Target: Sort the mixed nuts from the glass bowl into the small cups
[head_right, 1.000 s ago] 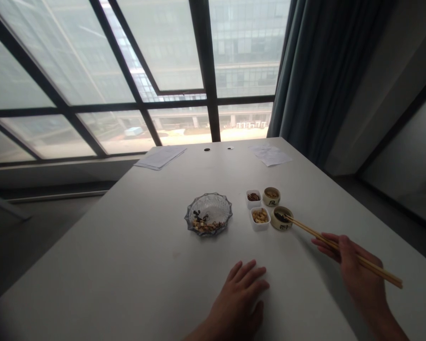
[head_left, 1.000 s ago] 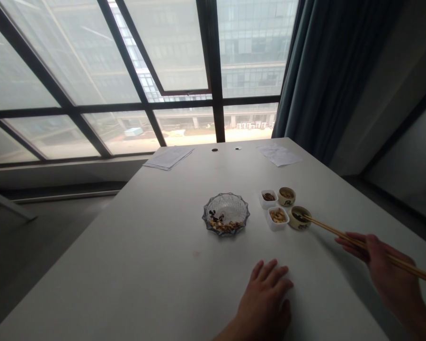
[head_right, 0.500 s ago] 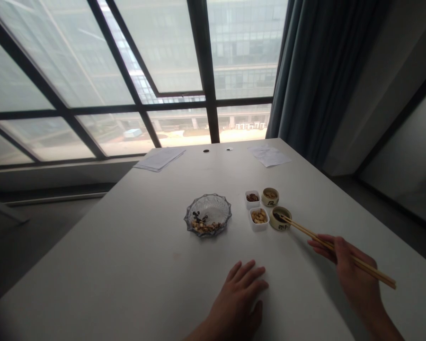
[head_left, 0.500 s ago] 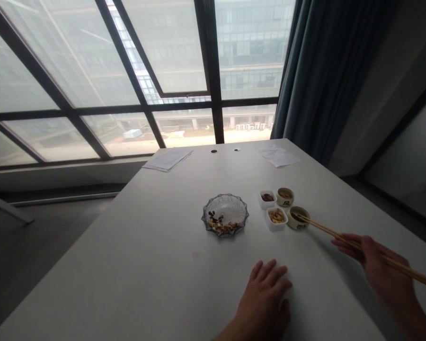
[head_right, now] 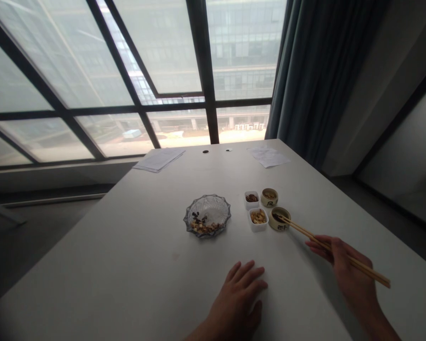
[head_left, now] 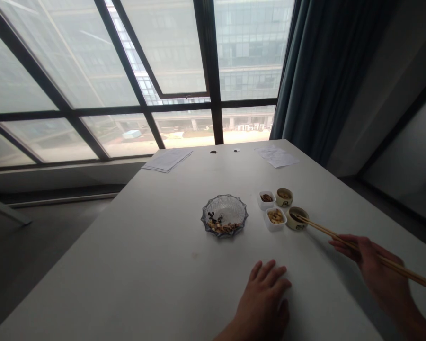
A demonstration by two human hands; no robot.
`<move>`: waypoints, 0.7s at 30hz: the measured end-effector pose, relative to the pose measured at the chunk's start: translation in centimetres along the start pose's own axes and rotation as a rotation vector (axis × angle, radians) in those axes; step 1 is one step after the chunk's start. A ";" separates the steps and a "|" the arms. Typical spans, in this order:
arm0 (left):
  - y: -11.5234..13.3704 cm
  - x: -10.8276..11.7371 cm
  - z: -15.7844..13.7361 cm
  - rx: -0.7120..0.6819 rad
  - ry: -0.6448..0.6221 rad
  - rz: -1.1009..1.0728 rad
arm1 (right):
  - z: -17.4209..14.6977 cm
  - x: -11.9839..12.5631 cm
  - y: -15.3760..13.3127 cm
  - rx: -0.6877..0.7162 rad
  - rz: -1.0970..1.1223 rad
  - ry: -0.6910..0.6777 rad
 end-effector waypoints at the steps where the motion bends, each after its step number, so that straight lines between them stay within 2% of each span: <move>1: 0.0 0.0 0.0 -0.002 0.000 0.002 | 0.0 0.1 -0.1 0.009 -0.009 0.004; 9: 0.2 0.0 0.0 -0.005 -0.002 0.014 | -0.3 0.2 -0.6 0.031 -0.022 0.023; 14: 0.2 0.0 0.1 0.005 0.008 0.008 | -0.9 -0.3 -2.5 0.078 0.032 0.026; 18: 0.3 0.1 0.1 0.004 0.004 -0.006 | -1.9 -3.0 -4.8 0.116 -0.026 -0.121; 21: 0.5 0.5 0.0 0.004 0.012 -0.013 | -2.8 -7.2 -6.3 0.164 -0.005 -0.306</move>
Point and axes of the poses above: each hand's wrist, its own z-axis towards the middle knuckle, its own x-axis out of the back of the hand, y = z × x, the point moved 2 cm from there along z, towards the middle knuckle, and after that the axes turned 7 degrees about -z, right-handed, at the moved point
